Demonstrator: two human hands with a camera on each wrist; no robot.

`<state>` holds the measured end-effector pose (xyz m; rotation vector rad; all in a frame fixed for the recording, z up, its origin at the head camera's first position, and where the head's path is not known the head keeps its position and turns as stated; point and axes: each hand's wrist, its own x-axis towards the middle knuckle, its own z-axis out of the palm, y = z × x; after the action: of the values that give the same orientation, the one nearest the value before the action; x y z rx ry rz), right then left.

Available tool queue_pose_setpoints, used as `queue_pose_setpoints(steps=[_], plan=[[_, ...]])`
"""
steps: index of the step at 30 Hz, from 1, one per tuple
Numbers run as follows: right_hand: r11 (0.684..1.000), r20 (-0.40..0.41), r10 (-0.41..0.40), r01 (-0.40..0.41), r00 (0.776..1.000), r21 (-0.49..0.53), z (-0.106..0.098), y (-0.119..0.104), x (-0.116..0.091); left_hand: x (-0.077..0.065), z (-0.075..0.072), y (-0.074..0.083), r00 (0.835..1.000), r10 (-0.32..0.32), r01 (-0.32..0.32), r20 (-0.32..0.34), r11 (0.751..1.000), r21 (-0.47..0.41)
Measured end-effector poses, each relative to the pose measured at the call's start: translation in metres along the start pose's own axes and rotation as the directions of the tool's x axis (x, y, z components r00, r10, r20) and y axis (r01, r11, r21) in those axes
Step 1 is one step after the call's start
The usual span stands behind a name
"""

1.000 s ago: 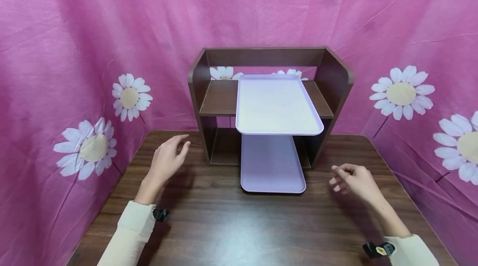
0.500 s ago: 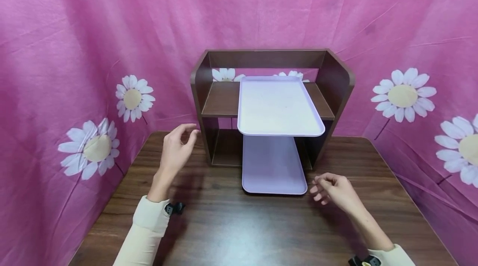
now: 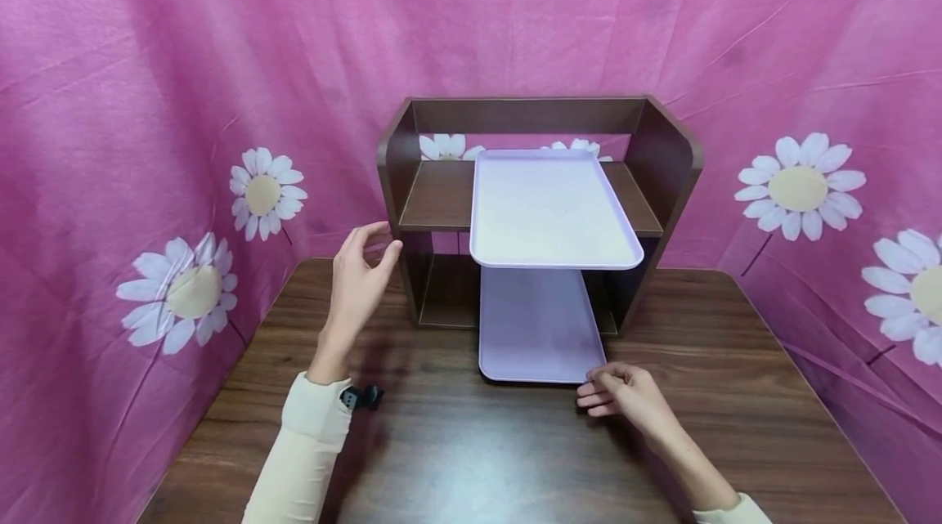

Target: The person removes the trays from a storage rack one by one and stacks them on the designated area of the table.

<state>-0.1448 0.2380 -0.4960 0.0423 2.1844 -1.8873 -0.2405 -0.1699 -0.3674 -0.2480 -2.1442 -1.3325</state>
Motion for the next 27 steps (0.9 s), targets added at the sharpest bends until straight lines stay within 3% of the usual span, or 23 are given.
queue_pose_setpoints(steps=[5, 15, 18, 25, 27], plan=[[0.994, 0.066, 0.06, -0.066, 0.996, 0.086, 0.011, 0.009, 0.0, 0.006, 0.007, 0.0, 0.997, -0.08, 0.081, 0.018, 0.994, -0.076], [0.949, 0.116, 0.112, -0.141, 0.987, 0.282, 0.024, 0.017, 0.001, 0.02, 0.018, -0.005, 0.991, -0.123, 0.133, 0.058, 0.97, -0.202], [0.905, 0.144, 0.118, -0.166, 0.983, 0.392, 0.027, 0.02, 0.002, 0.023, 0.021, -0.007, 0.989, -0.136, 0.145, 0.057, 0.97, -0.197], [0.742, 0.17, 0.117, -0.2, 0.978, 0.64, 0.035, 0.019, 0.003, 0.024, 0.027, -0.007, 0.987, -0.162, 0.162, 0.012, 0.975, -0.151], [0.711, 0.157, 0.13, -0.202, 0.979, 0.673, 0.038, 0.018, 0.003, 0.024, 0.028, -0.008, 0.986, -0.165, 0.163, 0.001, 0.974, -0.158]])
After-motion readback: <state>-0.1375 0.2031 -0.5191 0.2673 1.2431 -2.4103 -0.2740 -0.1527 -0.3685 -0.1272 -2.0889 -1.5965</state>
